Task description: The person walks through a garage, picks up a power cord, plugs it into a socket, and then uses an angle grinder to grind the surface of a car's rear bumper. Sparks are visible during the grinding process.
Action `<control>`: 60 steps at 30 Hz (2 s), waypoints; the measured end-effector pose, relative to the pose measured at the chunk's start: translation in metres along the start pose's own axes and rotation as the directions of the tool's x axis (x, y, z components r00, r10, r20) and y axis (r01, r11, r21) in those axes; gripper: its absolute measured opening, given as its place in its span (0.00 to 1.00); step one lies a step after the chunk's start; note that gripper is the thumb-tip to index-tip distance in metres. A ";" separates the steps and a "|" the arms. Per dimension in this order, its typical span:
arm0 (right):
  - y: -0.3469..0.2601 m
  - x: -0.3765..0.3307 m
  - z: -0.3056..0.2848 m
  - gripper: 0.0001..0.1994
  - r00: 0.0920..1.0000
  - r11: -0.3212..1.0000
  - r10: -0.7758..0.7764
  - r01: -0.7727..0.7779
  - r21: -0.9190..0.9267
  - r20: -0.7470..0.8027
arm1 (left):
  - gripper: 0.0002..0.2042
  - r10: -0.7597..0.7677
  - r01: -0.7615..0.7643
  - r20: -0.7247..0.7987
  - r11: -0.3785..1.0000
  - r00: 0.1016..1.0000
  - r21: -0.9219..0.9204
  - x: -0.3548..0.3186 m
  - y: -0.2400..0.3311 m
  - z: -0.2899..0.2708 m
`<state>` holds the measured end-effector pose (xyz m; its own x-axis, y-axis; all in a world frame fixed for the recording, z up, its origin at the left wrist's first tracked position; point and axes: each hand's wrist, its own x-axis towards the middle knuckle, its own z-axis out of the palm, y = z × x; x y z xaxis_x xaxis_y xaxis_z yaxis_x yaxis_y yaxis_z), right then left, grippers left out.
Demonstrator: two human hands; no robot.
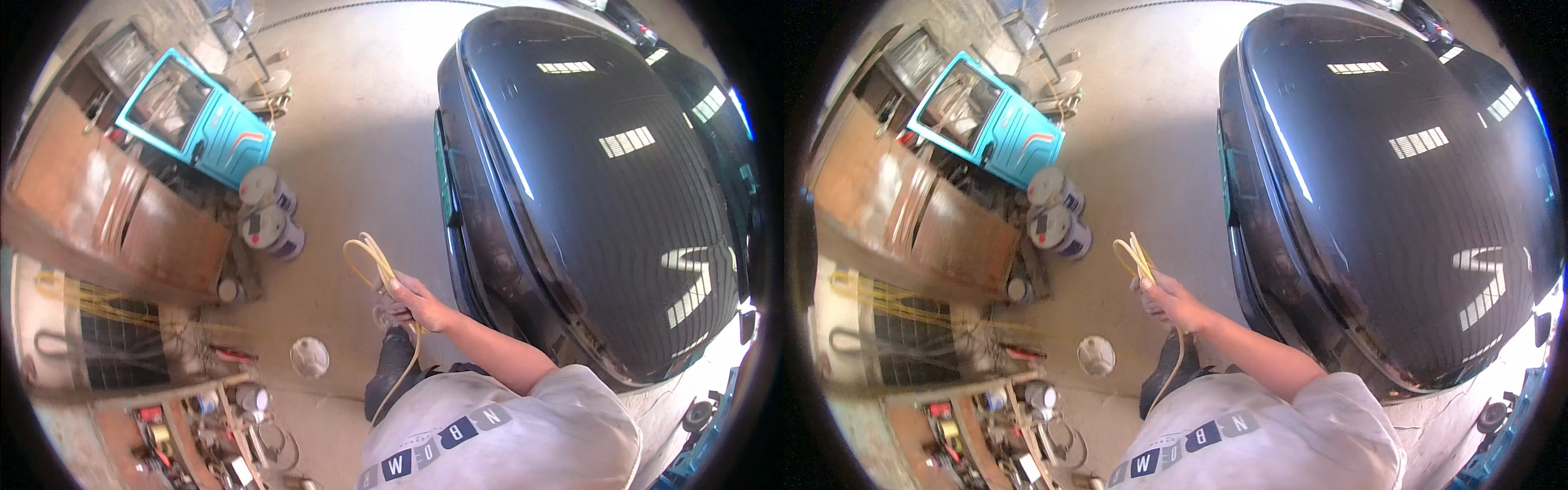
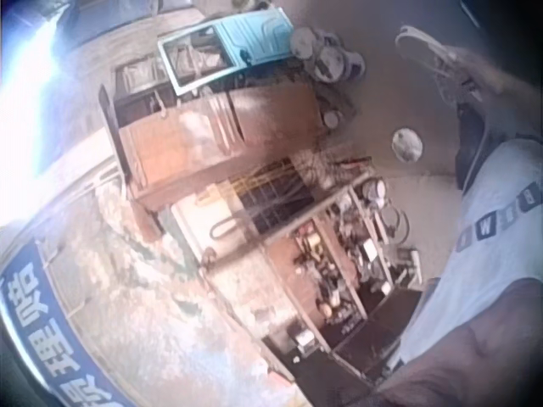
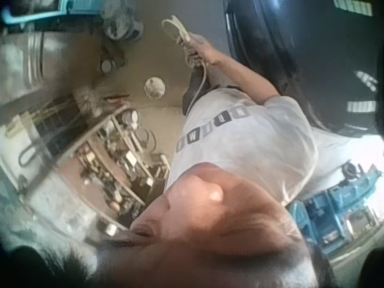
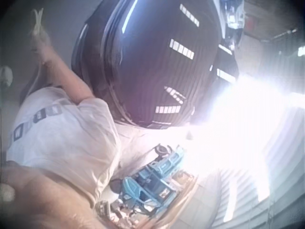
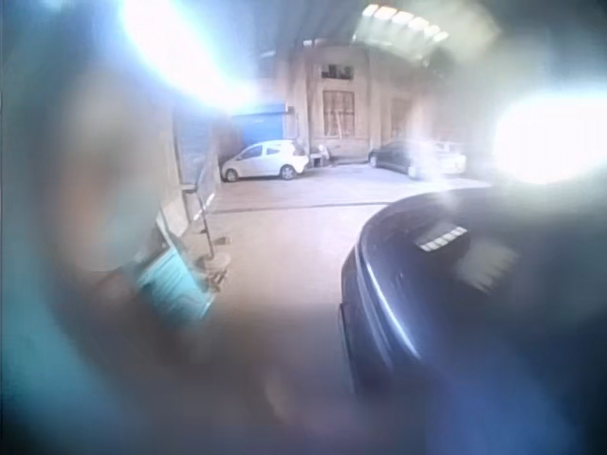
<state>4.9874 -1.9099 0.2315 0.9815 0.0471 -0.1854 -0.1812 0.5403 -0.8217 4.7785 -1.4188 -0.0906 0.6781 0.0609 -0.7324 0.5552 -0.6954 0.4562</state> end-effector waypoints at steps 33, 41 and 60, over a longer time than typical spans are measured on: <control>-0.488 0.797 -0.506 0.19 0.757 0.940 -0.318 0.332 -0.084 -0.571 | 0.18 0.439 -0.478 0.206 0.851 0.875 0.216 0.629 1.183 -0.095; -0.583 0.926 -0.660 0.22 0.450 0.908 -0.362 0.368 -0.200 -0.816 | 0.17 0.733 -0.850 0.431 0.449 0.526 0.276 0.773 1.606 -0.028; -0.806 1.002 -1.084 0.21 -0.020 0.749 -0.372 0.584 -0.313 -0.928 | 0.15 0.643 -0.982 0.754 -0.186 -0.136 -0.018 0.710 2.187 0.332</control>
<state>6.0504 -3.2092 0.1235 -0.0089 -0.9817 -0.1903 0.4184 0.1692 -0.8924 6.3144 -3.1345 0.2193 -0.0979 -0.9951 0.0119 -0.7604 0.0825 0.6443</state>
